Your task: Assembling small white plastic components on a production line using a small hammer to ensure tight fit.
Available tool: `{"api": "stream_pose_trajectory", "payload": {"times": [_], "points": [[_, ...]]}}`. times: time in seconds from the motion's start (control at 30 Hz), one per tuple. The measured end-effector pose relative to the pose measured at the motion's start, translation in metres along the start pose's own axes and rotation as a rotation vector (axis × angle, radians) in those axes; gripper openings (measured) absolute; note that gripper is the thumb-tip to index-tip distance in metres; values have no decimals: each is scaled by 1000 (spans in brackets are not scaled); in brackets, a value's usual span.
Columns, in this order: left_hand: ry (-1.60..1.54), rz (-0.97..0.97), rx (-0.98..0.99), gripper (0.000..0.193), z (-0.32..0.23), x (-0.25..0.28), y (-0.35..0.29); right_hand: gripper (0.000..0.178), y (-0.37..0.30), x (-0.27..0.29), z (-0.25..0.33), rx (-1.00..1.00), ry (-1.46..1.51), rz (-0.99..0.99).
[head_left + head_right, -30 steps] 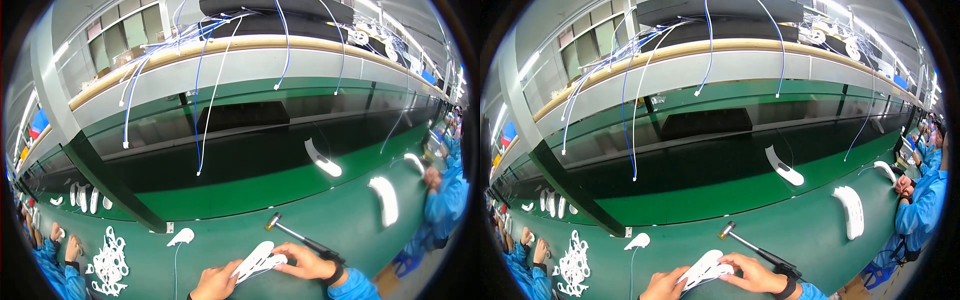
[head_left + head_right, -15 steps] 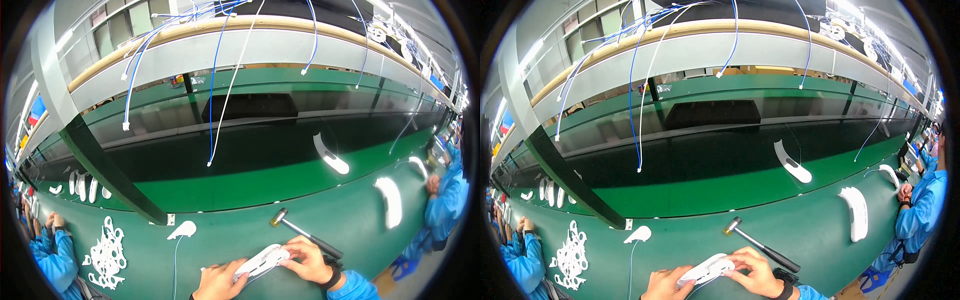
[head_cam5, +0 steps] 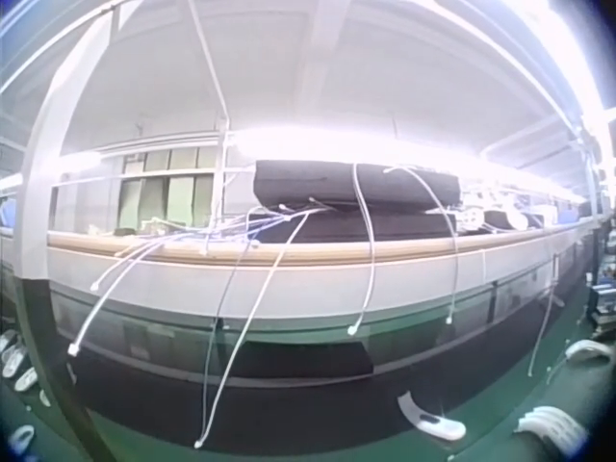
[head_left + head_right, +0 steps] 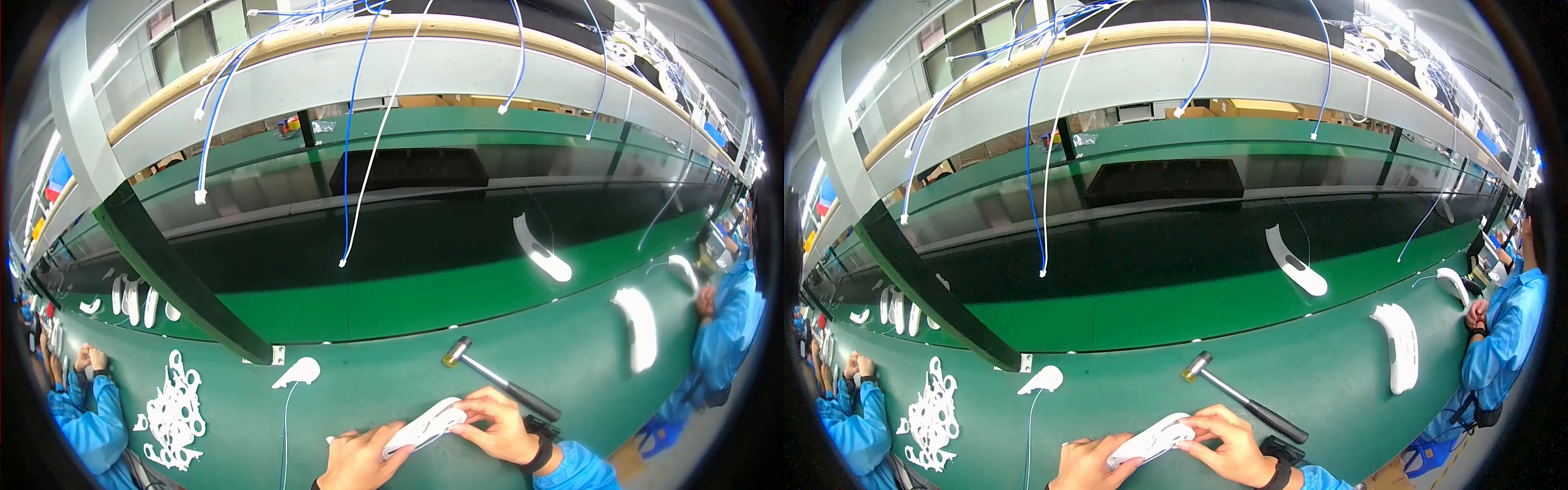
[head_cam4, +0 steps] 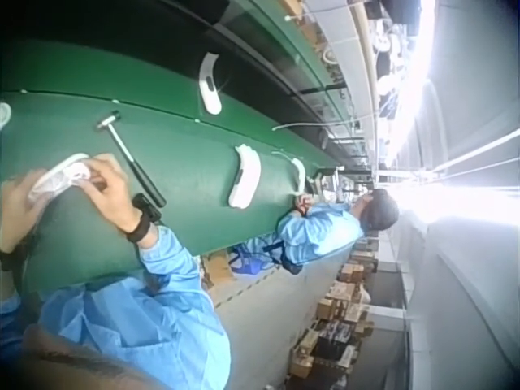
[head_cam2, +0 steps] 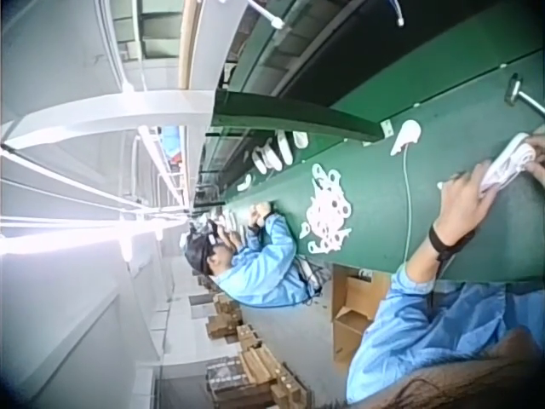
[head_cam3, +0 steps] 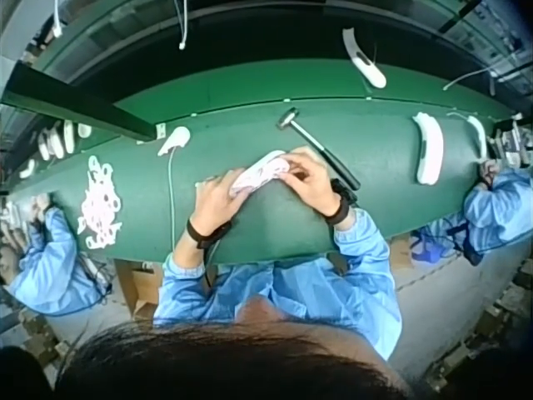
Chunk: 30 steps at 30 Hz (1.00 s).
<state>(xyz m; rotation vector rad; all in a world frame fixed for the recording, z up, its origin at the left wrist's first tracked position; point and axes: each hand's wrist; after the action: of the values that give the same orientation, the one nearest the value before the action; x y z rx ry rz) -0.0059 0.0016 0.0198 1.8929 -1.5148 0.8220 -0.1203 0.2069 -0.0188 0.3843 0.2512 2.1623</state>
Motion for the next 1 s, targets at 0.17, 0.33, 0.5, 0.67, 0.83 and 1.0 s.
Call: {"api": "stream_pose_trajectory", "payload": {"times": [0.17,0.33,0.5,0.67,0.83,1.0], "points": [[29,-31,-4,29,0,-4,0,36,-1,1,-8,18,-13,12],[40,-9,-10,28,1,-4,0,46,1,2,0,79,-176,-14],[30,-12,-60,28,1,-6,-1,46,10,1,11,41,-102,23],[33,-27,-92,29,0,-6,-2,42,2,6,-5,4,-80,130],[29,-35,-93,31,-2,-5,-1,39,1,7,-7,-42,-22,139],[26,-87,-114,29,-2,-8,-1,38,-2,6,-7,-95,49,142]]}}
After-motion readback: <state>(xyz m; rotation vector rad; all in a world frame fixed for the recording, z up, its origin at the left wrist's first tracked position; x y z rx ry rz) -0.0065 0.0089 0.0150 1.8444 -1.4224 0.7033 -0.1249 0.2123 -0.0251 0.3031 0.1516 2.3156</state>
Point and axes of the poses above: each hand's wrist, its own y-axis towards the middle knuckle, its own x-axis out of the back of the hand, z = x × y, and after that the axes turned 5 degrees about x, right-handed
